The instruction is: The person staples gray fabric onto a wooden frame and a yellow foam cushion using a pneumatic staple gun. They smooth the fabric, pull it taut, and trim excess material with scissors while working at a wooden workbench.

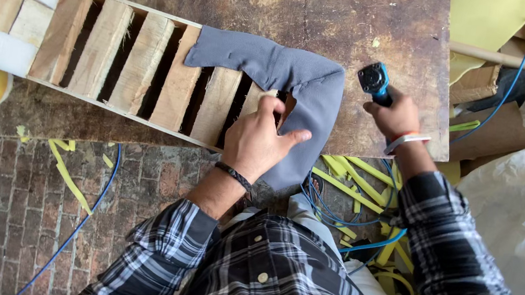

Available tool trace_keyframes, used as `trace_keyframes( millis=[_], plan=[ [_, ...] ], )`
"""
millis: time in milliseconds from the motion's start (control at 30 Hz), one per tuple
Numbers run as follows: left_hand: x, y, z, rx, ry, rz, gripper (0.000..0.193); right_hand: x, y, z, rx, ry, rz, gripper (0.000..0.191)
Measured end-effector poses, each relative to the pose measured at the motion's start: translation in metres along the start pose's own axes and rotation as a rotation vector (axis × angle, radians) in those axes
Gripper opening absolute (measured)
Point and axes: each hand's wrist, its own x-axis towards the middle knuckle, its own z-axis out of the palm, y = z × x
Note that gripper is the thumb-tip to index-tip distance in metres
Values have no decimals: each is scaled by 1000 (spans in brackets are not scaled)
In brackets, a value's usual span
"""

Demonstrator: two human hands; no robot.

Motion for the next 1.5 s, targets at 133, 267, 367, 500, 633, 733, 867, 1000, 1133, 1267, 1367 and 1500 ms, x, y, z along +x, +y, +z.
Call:
trace_keyframes(
  millis=[133, 267, 367, 500, 633, 733, 867, 1000, 1133, 1267, 1367, 1500],
  plan=[
    [-3, 9, 2, -96, -3, -20, 71, -20, 0, -2, 284, -18, 123, 32],
    [-1, 18, 4, -23, 43, 78, 42, -45, -24, -23, 368, -57, 152, 25],
    [8, 19, 5, 149, -108, 33, 47, -69, -49, -53, 320, -99, 129, 24],
    [7, 2, -2, 89, -50, 205, 44, -97, -83, -95, 404, -151, 36, 18],
    [-5, -9, -2, -33, 192, 351, 44, -113, -116, -128, 336, -260, 69, 16],
    [-9, -12, -1, -39, 287, 339, 44, -118, -139, -136, 251, -342, 86, 16],
    [-10, -15, -3, -13, 326, 277, 40, -107, -165, -130, 103, -416, 52, 22],
    [-10, -18, -3, 19, 354, 268, 37, -89, -187, -115, -327, -395, -51, 38],
    [-12, -21, 2, 43, 366, 238, 38, -91, -198, -113, -394, -425, -132, 40],
    [-14, -26, 7, 74, 324, 213, 40, -109, -203, -108, -404, -477, -160, 43],
    [-14, -25, 11, 85, 319, 212, 44, -124, -205, -107, -466, -513, -164, 50],
    [-17, -25, 8, 60, 300, 207, 47, -149, -205, -105, -402, -504, -136, 44]
  ],
)
